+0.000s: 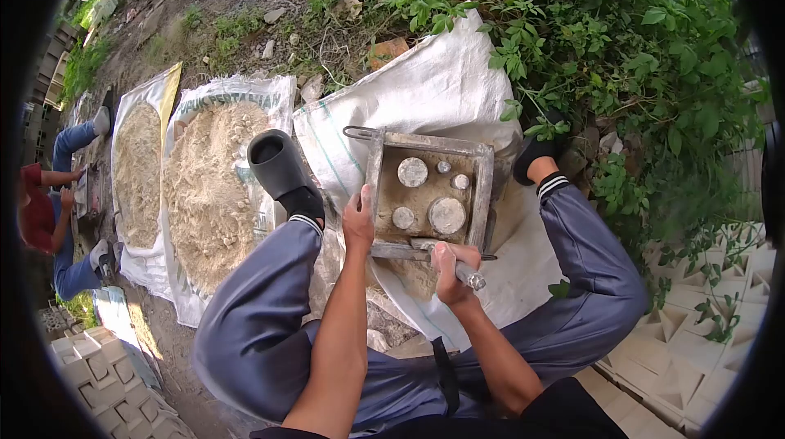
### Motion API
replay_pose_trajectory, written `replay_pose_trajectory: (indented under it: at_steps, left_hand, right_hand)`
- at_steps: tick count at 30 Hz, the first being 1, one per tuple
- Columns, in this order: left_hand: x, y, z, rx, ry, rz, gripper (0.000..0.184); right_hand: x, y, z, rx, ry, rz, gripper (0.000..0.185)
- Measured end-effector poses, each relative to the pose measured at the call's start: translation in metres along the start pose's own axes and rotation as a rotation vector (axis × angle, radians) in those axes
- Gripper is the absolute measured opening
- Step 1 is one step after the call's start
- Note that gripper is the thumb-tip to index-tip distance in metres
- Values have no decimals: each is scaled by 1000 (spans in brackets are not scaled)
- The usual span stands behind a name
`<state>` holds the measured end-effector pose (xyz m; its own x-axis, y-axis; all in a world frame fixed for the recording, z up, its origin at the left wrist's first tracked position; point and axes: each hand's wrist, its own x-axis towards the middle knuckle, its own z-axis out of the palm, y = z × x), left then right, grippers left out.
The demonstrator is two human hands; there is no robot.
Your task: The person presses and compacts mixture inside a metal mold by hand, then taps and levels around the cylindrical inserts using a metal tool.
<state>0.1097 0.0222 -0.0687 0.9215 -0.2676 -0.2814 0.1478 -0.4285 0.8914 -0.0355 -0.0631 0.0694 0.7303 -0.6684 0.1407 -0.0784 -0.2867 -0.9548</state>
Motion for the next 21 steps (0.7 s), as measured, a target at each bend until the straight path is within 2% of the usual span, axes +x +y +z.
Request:
replay_pose_trajectory:
  at_steps: [1,2,3,4,5,6,8,13,15,17,19,21]
  left_hand:
    - [-1,1,-3,-19,29,22,59]
    - [0,1,-6,21,-21,-61,59]
    - [3,4,-6,25,-9,-59,59]
    - [0,6,-6,20,30,-17,59]
    - [-4,7,-6,13,63,23,59]
    - [-3,5,-9,17,-17,-33,60]
    - [-2,8,-6,-9,-15,-34,60]
    - [-4,7,-8,9,21,-9,59]
    - [-5,4,-9,-18,8,-22,59]
    - [0,6,-4,-44,-5,-14,59]
    - [-2,2,-8,0,-25,-40,59]
    - [-1,-2,-7,9,-10,-9,58]
  right_hand:
    - [1,-14,0,6,-3,-3,41]
    - [1,-32,0,77,52,22,40]
    - [0,-39,3,148,101,47,39]
    - [-6,-33,6,186,139,-21,38]
    - [-10,-22,10,186,131,-11,38]
    - [-7,-19,17,146,55,-18,34]
    - [4,-19,22,96,-70,-57,29]
    - [-8,-35,30,144,31,53,27]
    - [-6,-17,44,131,-26,-109,27]
    - [4,-26,46,88,-112,-118,25]
    - [1,-43,45,100,-83,-48,23]
    - [-6,-34,48,99,-71,-99,22]
